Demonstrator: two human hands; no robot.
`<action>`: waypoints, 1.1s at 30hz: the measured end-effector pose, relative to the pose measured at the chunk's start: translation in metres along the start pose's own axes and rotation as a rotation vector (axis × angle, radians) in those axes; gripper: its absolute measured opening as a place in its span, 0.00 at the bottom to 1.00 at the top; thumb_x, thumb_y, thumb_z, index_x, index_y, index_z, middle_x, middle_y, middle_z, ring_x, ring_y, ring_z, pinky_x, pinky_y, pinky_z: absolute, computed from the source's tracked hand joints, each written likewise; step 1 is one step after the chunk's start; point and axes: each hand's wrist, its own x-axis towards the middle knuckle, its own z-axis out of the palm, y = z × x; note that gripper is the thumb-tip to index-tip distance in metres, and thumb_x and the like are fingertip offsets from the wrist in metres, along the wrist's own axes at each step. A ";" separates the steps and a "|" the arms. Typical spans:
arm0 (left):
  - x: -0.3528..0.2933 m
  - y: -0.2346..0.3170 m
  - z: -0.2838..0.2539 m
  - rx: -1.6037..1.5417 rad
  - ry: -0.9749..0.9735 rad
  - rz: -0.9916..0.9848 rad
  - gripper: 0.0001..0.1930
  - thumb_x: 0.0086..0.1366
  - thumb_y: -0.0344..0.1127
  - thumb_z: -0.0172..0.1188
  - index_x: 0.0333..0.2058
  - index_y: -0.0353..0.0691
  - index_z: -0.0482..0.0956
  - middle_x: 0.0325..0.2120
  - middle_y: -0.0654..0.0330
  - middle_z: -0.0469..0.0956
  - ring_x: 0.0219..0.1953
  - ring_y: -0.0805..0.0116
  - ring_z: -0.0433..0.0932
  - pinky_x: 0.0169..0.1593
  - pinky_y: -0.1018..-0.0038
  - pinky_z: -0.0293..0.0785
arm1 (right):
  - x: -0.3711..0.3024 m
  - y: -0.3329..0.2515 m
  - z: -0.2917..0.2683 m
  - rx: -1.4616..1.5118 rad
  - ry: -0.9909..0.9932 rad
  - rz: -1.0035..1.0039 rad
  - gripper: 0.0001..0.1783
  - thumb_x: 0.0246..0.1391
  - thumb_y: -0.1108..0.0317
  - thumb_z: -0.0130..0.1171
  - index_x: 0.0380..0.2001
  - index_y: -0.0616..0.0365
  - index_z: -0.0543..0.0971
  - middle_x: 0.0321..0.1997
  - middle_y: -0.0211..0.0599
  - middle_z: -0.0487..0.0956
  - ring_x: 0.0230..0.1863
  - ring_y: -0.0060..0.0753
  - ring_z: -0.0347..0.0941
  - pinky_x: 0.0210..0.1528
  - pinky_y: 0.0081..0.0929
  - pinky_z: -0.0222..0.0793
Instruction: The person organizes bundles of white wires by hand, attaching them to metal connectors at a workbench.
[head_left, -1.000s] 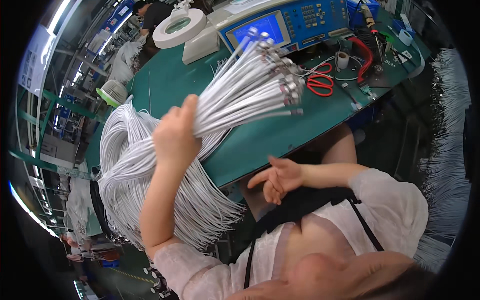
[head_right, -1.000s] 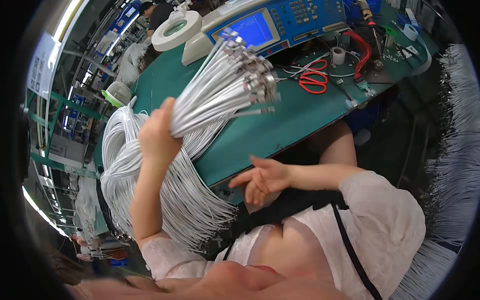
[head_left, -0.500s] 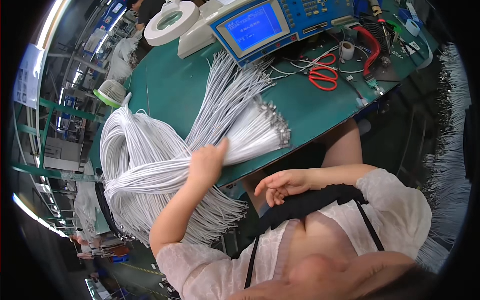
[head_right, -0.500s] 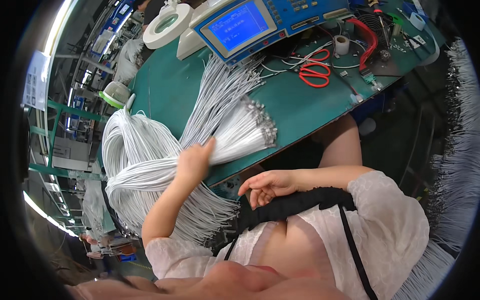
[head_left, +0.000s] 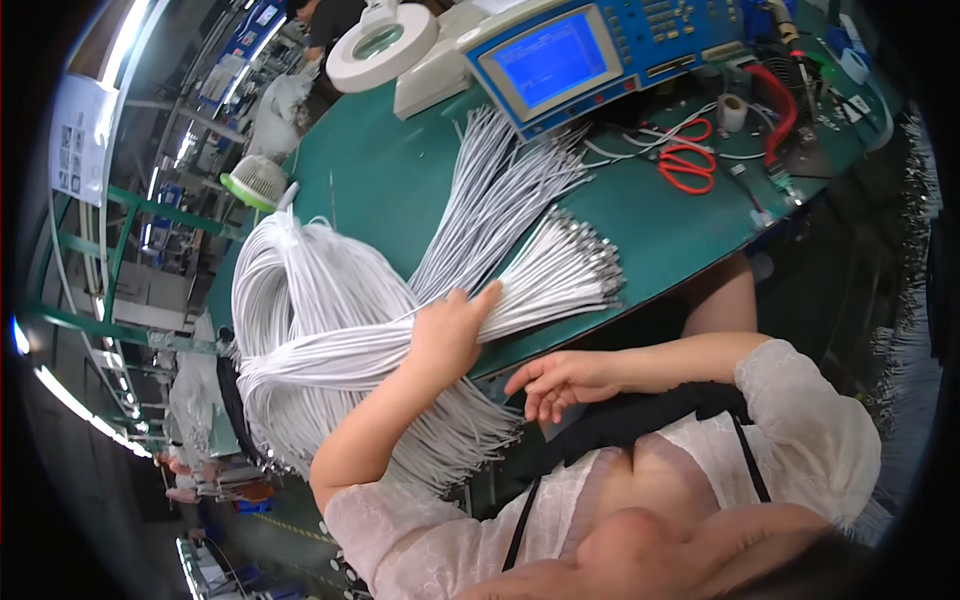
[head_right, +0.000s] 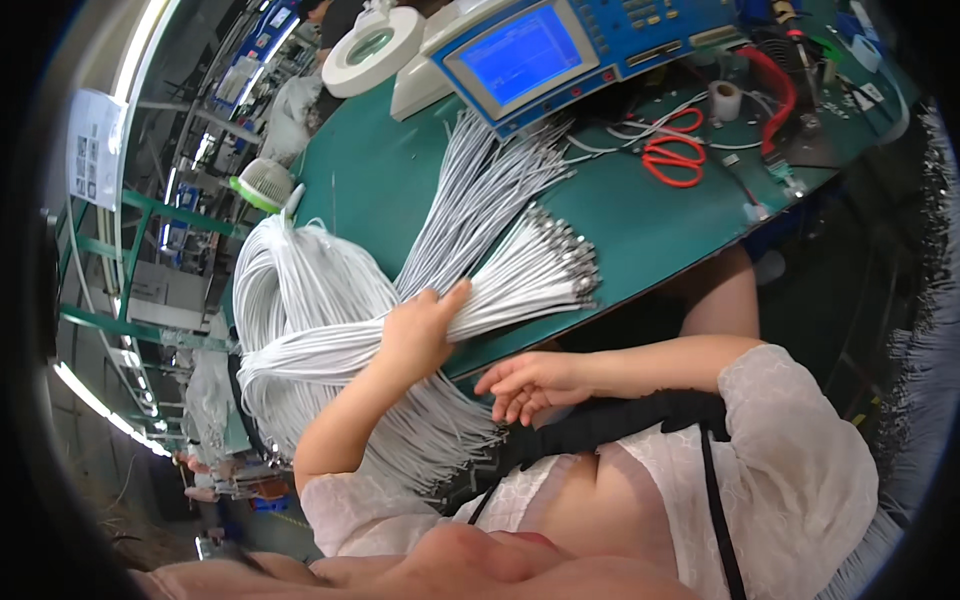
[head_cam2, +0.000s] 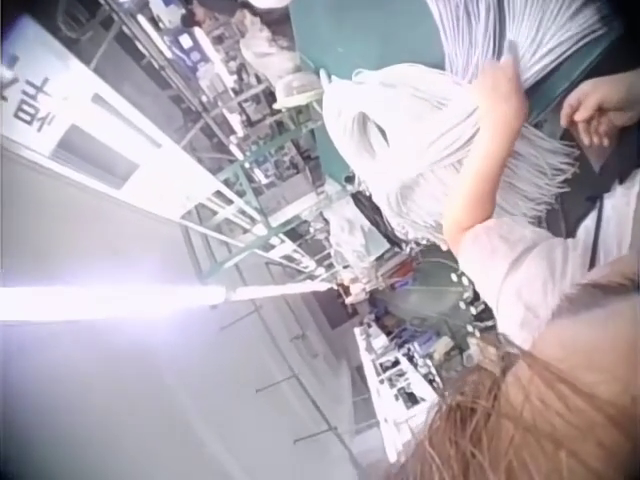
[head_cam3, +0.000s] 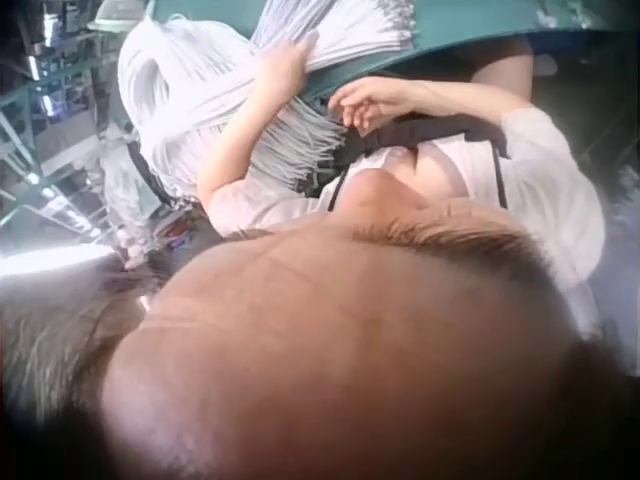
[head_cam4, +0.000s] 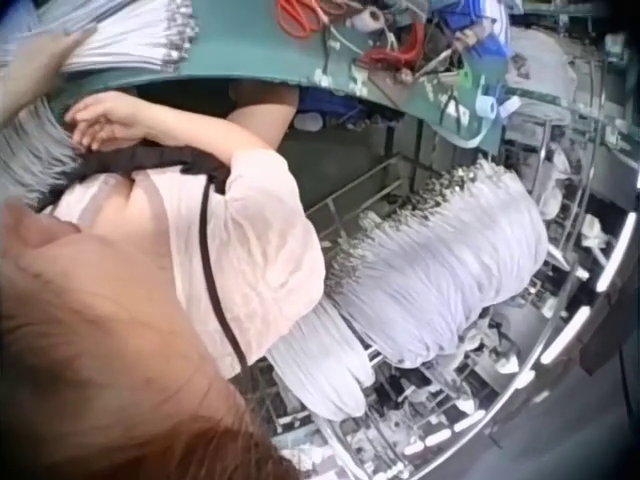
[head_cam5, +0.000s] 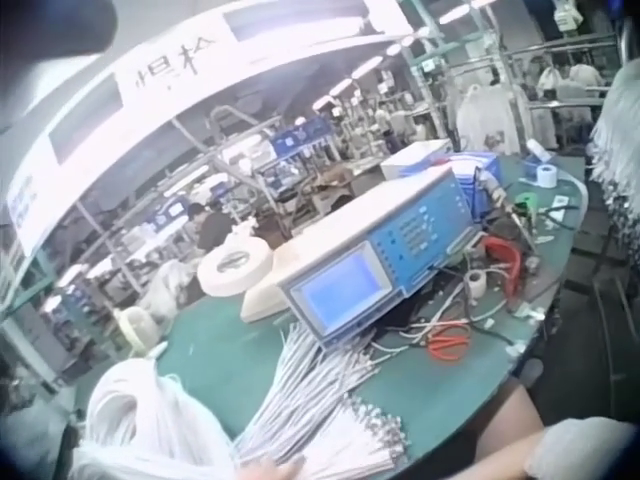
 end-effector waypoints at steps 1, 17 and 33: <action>-0.001 -0.001 -0.011 -0.079 0.077 0.073 0.37 0.41 0.41 0.64 0.52 0.42 0.60 0.24 0.52 0.72 0.33 0.53 0.73 0.38 0.65 0.69 | 0.007 -0.004 0.002 0.061 -0.025 -0.046 0.20 0.54 0.64 0.47 0.48 0.60 0.63 0.38 0.44 0.74 0.36 0.29 0.72 0.36 0.23 0.69; 0.068 -0.013 -0.019 -0.959 -0.471 0.150 0.29 0.42 0.38 0.67 0.42 0.31 0.68 0.34 0.56 0.74 0.37 0.69 0.72 0.44 0.77 0.65 | 0.011 -0.009 -0.007 0.428 -0.003 -0.620 0.21 0.55 0.65 0.47 0.50 0.61 0.62 0.52 0.35 0.66 0.54 0.32 0.59 0.59 0.34 0.50; 0.065 -0.017 -0.015 -0.996 0.269 -0.037 0.33 0.31 0.32 0.69 0.41 0.33 0.67 0.36 0.54 0.72 0.37 0.63 0.72 0.42 0.70 0.69 | 0.033 -0.057 -0.014 0.505 0.387 -0.879 0.14 0.46 0.69 0.57 0.39 0.57 0.75 0.41 0.29 0.75 0.43 0.26 0.69 0.48 0.24 0.61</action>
